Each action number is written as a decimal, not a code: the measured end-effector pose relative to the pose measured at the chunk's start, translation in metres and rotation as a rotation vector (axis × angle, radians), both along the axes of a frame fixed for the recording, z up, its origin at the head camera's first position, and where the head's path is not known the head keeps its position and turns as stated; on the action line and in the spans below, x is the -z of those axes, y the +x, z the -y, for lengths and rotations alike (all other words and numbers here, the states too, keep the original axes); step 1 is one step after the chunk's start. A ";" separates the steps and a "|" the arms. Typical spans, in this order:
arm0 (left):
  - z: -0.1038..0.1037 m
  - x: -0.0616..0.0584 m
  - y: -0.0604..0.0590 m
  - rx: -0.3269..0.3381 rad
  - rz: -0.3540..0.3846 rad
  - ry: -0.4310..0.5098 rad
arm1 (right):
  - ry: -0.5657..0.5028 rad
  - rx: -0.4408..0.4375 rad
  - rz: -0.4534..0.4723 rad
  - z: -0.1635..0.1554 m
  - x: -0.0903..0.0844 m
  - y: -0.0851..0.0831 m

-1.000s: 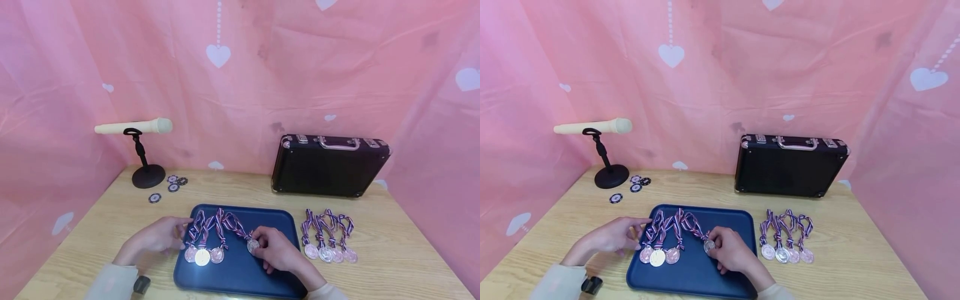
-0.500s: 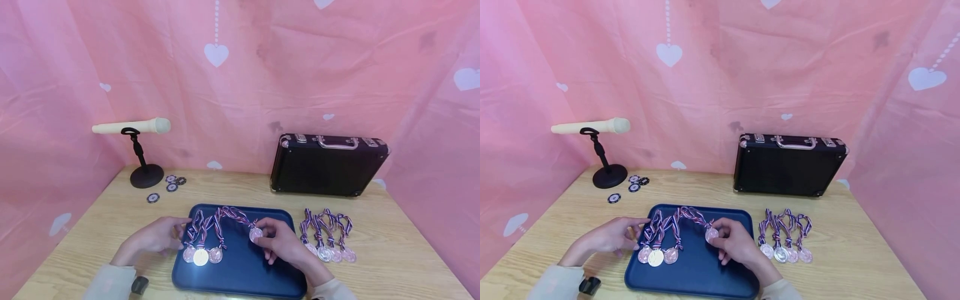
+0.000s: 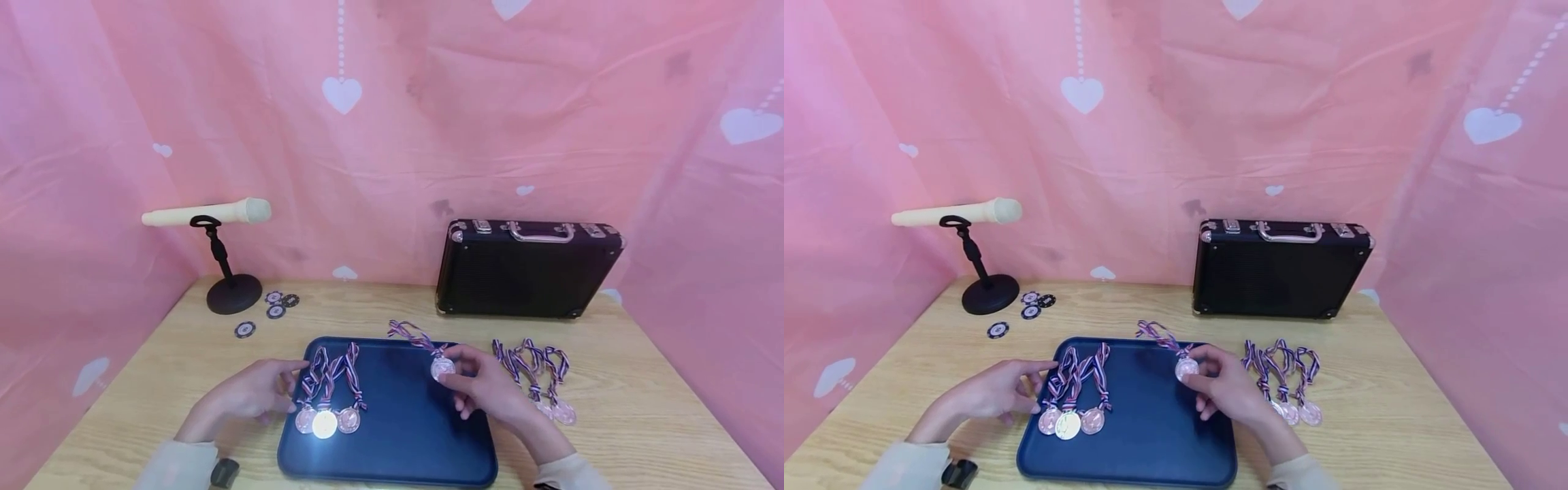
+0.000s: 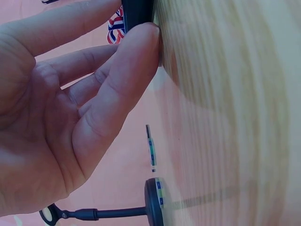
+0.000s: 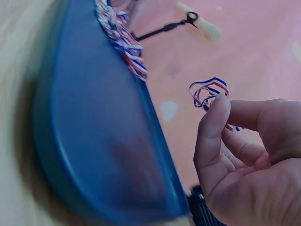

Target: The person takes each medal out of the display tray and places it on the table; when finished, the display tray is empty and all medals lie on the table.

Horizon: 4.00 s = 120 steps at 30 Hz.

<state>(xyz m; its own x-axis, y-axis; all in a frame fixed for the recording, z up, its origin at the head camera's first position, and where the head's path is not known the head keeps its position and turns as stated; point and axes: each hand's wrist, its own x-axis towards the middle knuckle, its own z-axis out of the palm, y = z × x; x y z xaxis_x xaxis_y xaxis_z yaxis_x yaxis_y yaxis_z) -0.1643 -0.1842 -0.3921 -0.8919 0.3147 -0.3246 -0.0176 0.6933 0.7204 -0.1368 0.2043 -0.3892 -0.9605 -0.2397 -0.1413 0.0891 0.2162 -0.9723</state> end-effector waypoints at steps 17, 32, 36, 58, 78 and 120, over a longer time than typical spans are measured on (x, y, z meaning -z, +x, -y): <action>0.002 0.000 -0.001 -0.005 0.015 -0.003 | -0.095 0.323 -0.040 -0.165 -0.001 0.031; 0.004 0.002 0.000 0.006 0.011 0.002 | 0.433 0.378 0.103 -0.207 0.021 0.045; 0.003 0.002 -0.001 0.009 0.016 0.002 | 0.426 0.328 0.121 -0.211 0.019 0.049; 0.003 0.000 -0.001 0.036 0.011 -0.002 | 0.601 0.294 0.034 -0.208 0.015 0.058; 0.010 0.000 0.001 0.018 0.012 0.016 | 0.589 0.202 -0.038 -0.197 0.012 0.054; 0.000 -0.002 -0.004 0.043 -0.031 -0.010 | 0.728 -0.125 -0.318 0.098 0.010 0.006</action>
<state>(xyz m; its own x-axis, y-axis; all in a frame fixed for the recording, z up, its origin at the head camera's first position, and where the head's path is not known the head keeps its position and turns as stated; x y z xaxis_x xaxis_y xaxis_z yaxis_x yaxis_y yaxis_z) -0.1683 -0.1841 -0.3905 -0.8871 0.3501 -0.3006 0.0348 0.7003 0.7130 -0.1310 0.1067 -0.3992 -0.9532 -0.3012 -0.0275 -0.2353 0.7958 -0.5580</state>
